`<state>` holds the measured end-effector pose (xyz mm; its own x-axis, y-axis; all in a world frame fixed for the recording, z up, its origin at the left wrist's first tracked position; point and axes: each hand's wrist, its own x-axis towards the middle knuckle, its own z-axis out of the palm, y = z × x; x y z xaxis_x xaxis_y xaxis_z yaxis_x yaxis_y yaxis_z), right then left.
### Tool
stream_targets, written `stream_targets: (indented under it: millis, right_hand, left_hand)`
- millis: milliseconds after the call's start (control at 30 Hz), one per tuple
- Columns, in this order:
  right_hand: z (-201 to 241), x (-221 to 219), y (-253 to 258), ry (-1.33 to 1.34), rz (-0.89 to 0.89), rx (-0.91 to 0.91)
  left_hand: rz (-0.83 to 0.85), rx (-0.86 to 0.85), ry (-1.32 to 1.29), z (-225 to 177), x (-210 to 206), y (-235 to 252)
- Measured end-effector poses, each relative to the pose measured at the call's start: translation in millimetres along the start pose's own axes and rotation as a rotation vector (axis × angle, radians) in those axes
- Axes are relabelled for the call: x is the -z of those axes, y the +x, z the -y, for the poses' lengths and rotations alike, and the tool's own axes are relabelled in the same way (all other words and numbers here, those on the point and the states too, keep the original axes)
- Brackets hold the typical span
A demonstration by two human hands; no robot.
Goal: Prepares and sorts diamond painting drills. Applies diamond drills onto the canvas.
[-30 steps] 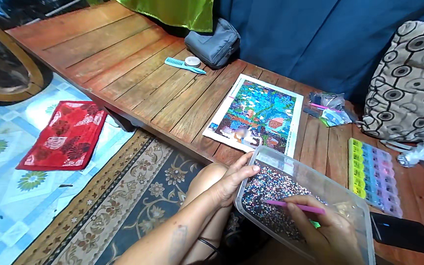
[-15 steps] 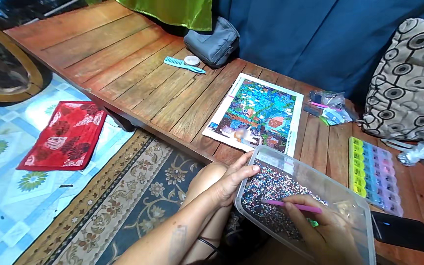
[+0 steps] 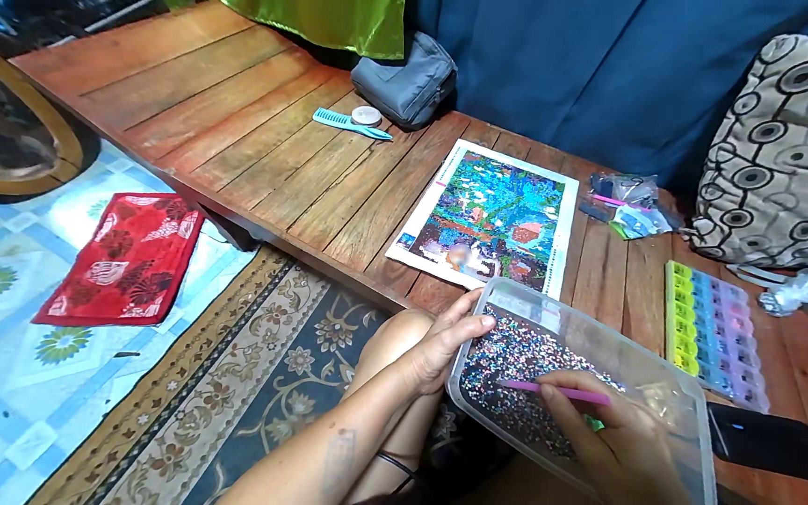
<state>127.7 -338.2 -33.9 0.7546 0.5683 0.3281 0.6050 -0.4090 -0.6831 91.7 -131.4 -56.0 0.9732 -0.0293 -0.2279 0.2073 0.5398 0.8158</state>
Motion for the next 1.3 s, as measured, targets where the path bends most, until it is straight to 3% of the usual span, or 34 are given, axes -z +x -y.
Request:
stream_targets:
  millis: [333,1300]
  right_hand:
    - [3.1,4.0,-1.6,0.079,-0.011,-0.102]
    - [-1.6,0.1,-1.4,0.063,-0.003,-0.064]
  left_hand:
    - [0.029,-0.015,-0.023,1.4,2.0,1.6]
    - [0.042,-0.014,-0.020,3.8,3.5,1.5]
